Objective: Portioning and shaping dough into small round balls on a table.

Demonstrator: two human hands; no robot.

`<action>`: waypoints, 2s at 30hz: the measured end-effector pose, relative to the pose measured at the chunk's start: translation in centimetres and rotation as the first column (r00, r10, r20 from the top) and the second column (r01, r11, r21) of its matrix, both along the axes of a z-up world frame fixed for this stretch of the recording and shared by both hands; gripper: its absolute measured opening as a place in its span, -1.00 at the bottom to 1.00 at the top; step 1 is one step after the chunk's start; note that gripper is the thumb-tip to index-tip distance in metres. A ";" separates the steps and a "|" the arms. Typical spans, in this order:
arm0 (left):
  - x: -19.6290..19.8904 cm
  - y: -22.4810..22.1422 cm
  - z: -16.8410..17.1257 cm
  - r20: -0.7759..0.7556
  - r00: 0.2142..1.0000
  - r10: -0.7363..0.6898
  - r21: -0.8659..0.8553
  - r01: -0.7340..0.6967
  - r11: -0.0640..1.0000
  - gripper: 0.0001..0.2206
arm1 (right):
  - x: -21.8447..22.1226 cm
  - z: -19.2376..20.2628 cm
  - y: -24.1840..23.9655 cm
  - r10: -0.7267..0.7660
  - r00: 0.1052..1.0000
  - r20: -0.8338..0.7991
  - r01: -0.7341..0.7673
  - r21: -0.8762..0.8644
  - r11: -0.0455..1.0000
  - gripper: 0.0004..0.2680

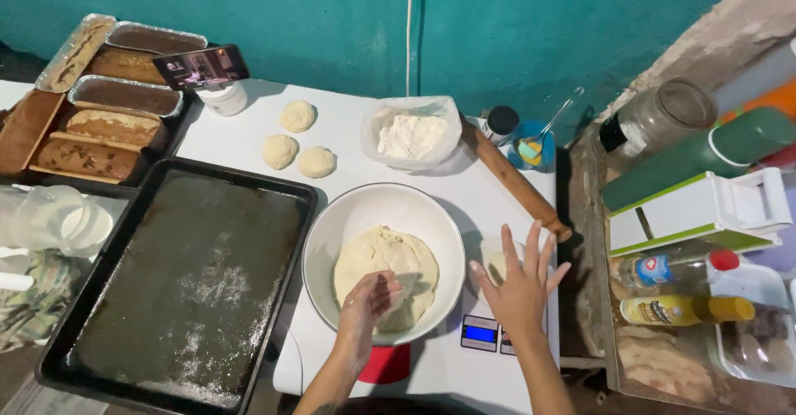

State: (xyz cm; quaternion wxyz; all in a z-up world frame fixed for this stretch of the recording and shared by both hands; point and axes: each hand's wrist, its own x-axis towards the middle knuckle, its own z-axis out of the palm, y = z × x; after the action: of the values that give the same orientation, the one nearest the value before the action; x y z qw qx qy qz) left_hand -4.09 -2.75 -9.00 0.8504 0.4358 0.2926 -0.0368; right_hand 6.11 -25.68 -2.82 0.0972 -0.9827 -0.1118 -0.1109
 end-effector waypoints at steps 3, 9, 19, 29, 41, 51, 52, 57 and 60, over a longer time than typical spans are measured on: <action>-0.7 0.1 -0.6 -0.040 0.999 0.025 0.036 -0.024 0.999 -0.62 | -1.9 0.5 1.8 0.115 0.968 0.221 -0.196 0.392 0.899 -0.54; 0.6 0.3 2.4 0.178 0.984 -0.011 0.363 -0.055 0.930 -0.69 | -6.8 -3.7 9.1 0.389 0.904 -0.180 0.017 0.922 0.388 -0.87; -0.2 2.1 0.2 0.110 0.988 0.109 0.312 -0.138 0.940 -0.75 | -7.6 -2.8 11.0 0.467 0.876 -0.122 -0.172 0.825 0.539 -0.88; 0.2 1.8 -0.2 0.215 0.976 0.015 0.447 -0.112 0.887 -0.74 | -5.9 -1.6 9.5 0.468 0.864 -0.185 -0.148 0.794 0.589 -0.81; 0.6 1.2 -0.4 0.210 0.976 -0.061 0.493 -0.052 0.868 -0.74 | -1.2 -1.9 -0.4 -0.051 0.988 0.148 -0.020 0.438 0.899 -0.55; 1.0 -1.4 -1.0 0.187 0.981 -0.051 0.320 -0.012 0.947 -0.71 | 4.2 -11.3 -7.2 -0.108 0.777 -0.620 0.624 0.737 0.261 -0.58; 1.3 -1.7 -0.2 0.113 0.990 -0.079 0.330 0.037 0.943 -0.69 | 4.1 -9.9 -6.5 -0.058 0.783 -0.620 0.622 0.775 0.110 -0.57; 4.0 -2.6 2.0 0.181 0.977 -0.114 0.303 0.055 0.951 -0.64 | -0.1 -1.4 2.0 0.140 0.900 -0.412 0.393 0.908 0.147 -0.56; 5.2 -1.9 2.3 0.282 0.952 -0.121 0.134 0.086 0.987 -0.48 | -1.6 2.0 6.3 0.430 0.874 -0.225 0.141 0.966 0.218 -0.55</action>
State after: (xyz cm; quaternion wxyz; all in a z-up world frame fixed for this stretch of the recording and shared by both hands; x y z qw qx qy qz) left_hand 1.14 -4.65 -6.66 0.8532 0.5015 0.1434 0.0006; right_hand 4.53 -19.40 -0.81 0.7160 -0.6873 -0.0876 0.0851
